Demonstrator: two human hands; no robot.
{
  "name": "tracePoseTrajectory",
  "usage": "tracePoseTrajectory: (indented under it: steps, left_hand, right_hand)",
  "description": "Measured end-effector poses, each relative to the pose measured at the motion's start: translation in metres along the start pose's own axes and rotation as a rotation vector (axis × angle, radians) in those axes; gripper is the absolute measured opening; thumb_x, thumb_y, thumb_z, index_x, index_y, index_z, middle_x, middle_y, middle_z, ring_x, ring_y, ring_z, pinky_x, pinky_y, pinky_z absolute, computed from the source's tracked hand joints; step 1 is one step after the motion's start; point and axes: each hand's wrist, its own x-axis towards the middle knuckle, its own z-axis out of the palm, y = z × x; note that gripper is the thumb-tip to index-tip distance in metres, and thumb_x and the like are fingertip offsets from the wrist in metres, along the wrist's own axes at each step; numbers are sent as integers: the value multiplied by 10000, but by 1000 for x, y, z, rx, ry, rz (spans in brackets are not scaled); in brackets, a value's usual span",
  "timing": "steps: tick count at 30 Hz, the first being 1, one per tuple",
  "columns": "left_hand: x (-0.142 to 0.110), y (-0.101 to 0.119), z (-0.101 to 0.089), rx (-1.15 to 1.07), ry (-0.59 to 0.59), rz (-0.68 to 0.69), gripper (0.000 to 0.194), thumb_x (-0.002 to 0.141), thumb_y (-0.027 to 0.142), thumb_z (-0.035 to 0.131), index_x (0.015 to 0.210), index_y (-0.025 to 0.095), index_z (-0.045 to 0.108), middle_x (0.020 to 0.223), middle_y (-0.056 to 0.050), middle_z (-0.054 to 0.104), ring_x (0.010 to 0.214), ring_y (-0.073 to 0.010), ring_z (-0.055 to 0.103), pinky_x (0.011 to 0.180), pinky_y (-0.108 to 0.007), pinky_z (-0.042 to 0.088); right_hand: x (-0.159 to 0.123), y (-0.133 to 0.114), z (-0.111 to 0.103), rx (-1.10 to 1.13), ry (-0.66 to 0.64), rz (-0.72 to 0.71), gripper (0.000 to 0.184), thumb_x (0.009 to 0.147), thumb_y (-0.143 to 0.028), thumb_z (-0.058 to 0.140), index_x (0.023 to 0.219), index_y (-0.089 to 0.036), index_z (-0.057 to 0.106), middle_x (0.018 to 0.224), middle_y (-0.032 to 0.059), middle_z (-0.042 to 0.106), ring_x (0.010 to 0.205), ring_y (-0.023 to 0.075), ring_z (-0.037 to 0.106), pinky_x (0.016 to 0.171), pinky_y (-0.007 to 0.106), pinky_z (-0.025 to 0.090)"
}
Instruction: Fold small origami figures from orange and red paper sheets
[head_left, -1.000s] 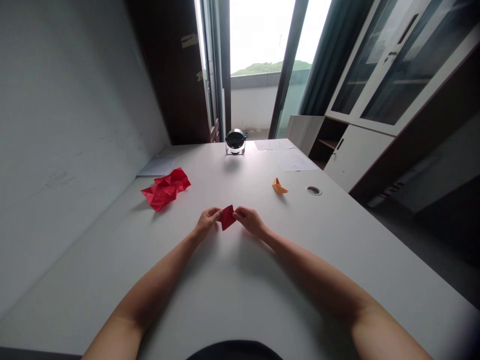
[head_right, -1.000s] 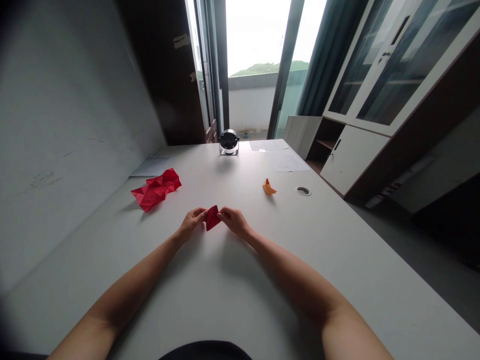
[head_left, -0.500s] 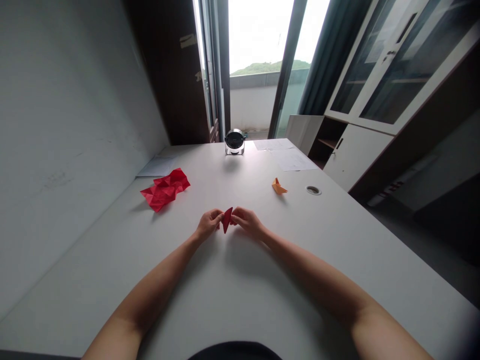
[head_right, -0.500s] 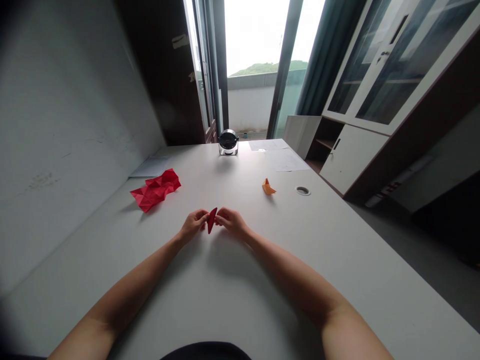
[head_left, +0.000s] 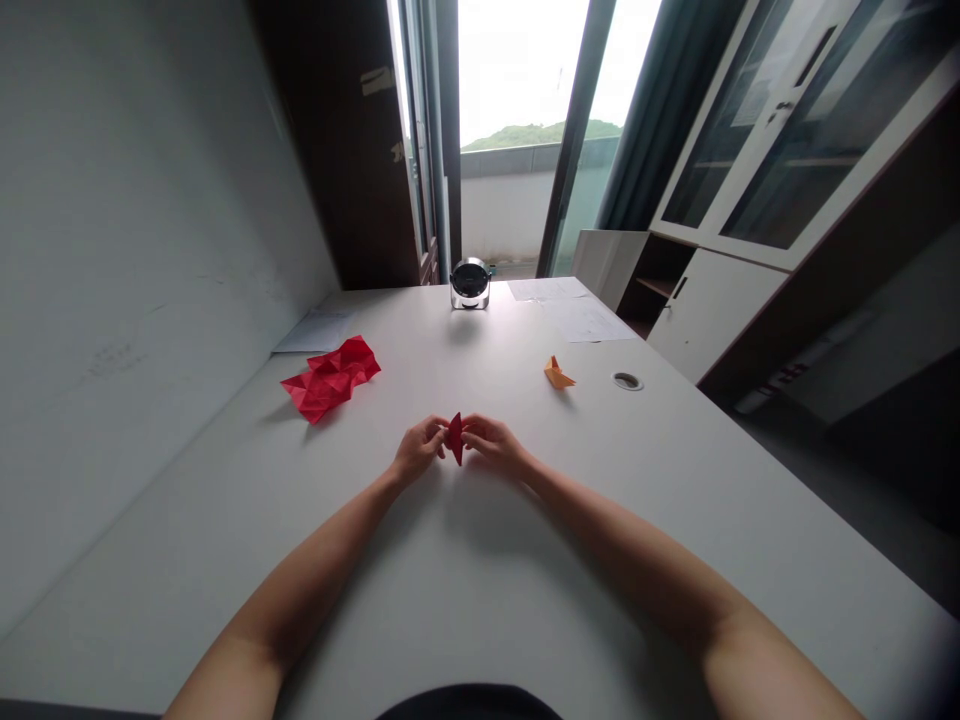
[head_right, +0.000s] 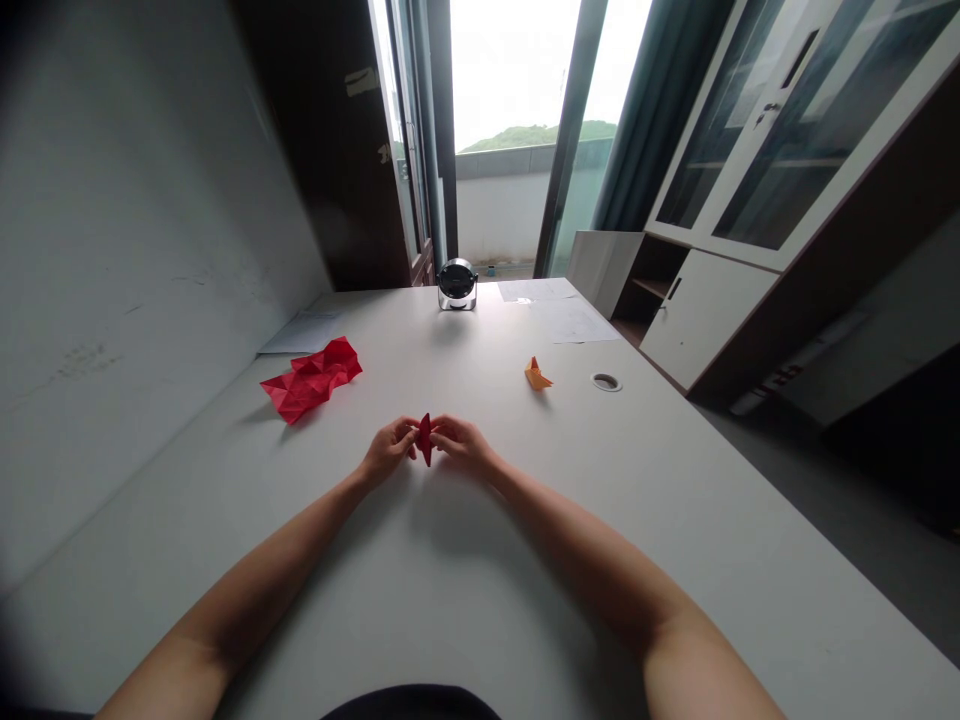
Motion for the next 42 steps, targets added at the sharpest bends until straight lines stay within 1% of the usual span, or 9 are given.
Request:
tracePoseTrajectory:
  steps: [3,9,13,20,24,29,33,38,42]
  left_hand:
    - [1,-2,0,-8,-27,0,309,878,440,590,961,148,648,746,-45,698,554,-115,608,547,-234,480]
    - [3,-4,1,-79,-53,1,302,880,431,589,966,146,640,785,-51,704,598,-128,633,583,-260,517]
    - [2,-2,2,-79,-76,-5,307,874,437,596,961,146,641,818,-59,715,625,-138,652,605,-269,527]
    - [2,-1,1,-68,-48,13,298,887,430,581,928,136,611,757,-37,687,581,-125,634,579,-255,496]
    - [3,-3,0,-77,-55,10,296,889,426,576,924,134,607,717,-32,663,571,-121,609,566,-252,481]
    - [3,-4,-1,-83,-45,4,279,885,411,581,926,138,621,651,-10,621,559,-106,555,552,-236,443]
    - [3,-4,-1,-91,-29,15,274,870,405,600,915,138,634,672,-15,622,600,-113,562,585,-246,456]
    - [5,-7,-2,-95,-23,28,259,877,391,595,916,138,633,679,-18,622,615,-116,565,599,-249,461]
    - [4,-8,-2,-95,-18,29,261,868,394,611,909,137,631,688,-22,633,614,-118,577,604,-254,472]
  right_hand:
    - [1,1,-1,6,-19,9,327,873,-423,631,1080,-170,645,953,85,733,862,187,681,760,318,531]
    - [1,-2,-4,15,-6,46,332,867,-424,619,1069,-166,670,948,85,729,843,189,668,768,335,533]
    - [-1,-7,-1,16,-13,49,321,853,-428,632,1032,-167,681,909,75,725,833,191,664,796,351,535]
    - [-1,-9,-1,8,-19,53,380,849,-469,636,1048,-148,670,954,88,715,840,184,653,780,324,516]
    - [-1,-10,-3,3,-25,63,400,850,-489,633,1057,-149,676,957,91,713,836,184,646,771,315,504]
    - [-1,-7,-5,15,-32,85,417,849,-498,632,1069,-148,686,922,81,707,776,165,616,730,295,489]
    - [0,-6,-7,21,-17,96,405,840,-480,640,1061,-145,695,885,71,699,735,153,590,702,284,471]
    - [1,-5,-8,7,1,96,357,840,-436,620,1037,-148,693,874,66,694,742,157,589,706,288,473]
    - [2,3,-7,-56,50,79,268,826,-339,594,1007,-155,669,839,47,686,737,153,595,706,284,473]
